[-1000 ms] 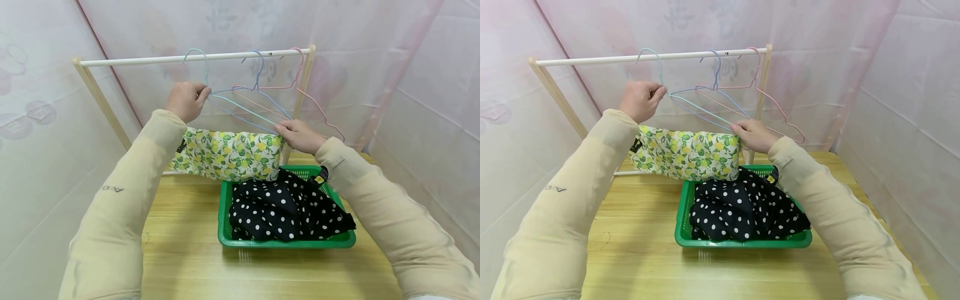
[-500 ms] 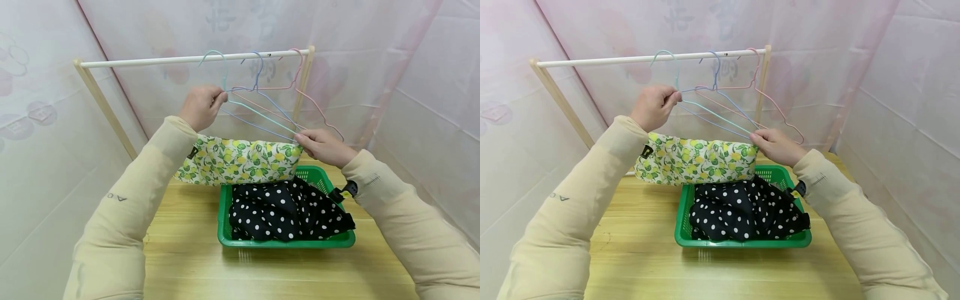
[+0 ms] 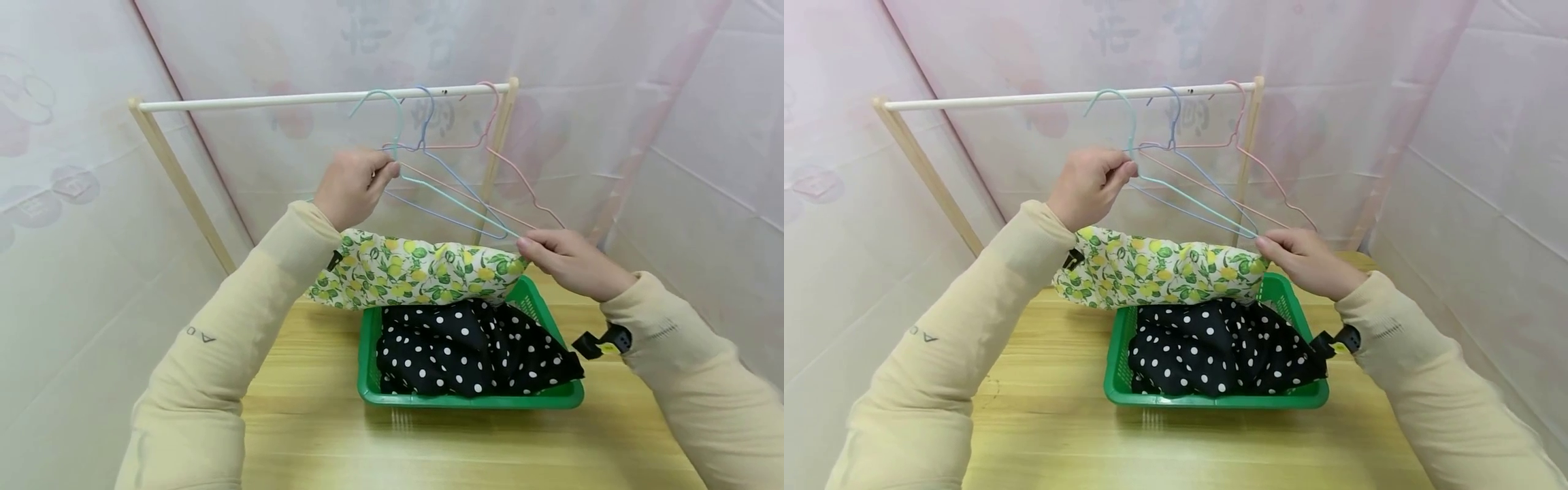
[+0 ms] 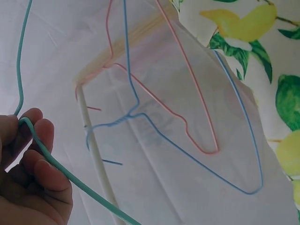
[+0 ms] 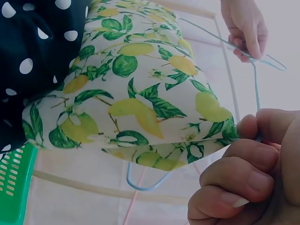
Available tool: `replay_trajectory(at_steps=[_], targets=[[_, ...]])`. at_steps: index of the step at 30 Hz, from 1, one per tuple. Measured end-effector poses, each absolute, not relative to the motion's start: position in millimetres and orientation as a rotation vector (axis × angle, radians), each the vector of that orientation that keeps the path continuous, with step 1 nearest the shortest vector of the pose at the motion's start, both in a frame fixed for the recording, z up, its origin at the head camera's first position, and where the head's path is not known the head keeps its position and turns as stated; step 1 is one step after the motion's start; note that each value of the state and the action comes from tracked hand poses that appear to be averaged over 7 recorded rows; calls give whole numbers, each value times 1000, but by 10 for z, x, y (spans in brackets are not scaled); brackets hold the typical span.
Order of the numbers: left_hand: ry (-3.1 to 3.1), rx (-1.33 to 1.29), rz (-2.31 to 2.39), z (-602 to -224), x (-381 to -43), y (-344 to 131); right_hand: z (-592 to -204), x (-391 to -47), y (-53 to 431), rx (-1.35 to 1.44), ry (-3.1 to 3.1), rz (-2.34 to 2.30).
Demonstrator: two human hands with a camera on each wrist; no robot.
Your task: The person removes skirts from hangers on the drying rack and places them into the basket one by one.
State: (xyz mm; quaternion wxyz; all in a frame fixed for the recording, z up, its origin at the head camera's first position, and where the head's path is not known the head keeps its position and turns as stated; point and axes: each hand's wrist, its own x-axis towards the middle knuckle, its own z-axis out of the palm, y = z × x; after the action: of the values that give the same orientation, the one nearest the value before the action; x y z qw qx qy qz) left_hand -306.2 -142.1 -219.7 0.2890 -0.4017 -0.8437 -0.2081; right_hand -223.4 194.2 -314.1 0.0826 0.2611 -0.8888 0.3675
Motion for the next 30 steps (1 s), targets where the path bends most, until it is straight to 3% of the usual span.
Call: replay_trajectory(at_steps=[14, 30], targets=[[-2080, -1202, -590, -2219, -2873, -1171, -3285, -2027, 2170, 673, -2517, 1102], [-2106, -1193, -604, -2292, -2813, -1061, -3191, -1871, 1920, 695, -2362, 1154]])
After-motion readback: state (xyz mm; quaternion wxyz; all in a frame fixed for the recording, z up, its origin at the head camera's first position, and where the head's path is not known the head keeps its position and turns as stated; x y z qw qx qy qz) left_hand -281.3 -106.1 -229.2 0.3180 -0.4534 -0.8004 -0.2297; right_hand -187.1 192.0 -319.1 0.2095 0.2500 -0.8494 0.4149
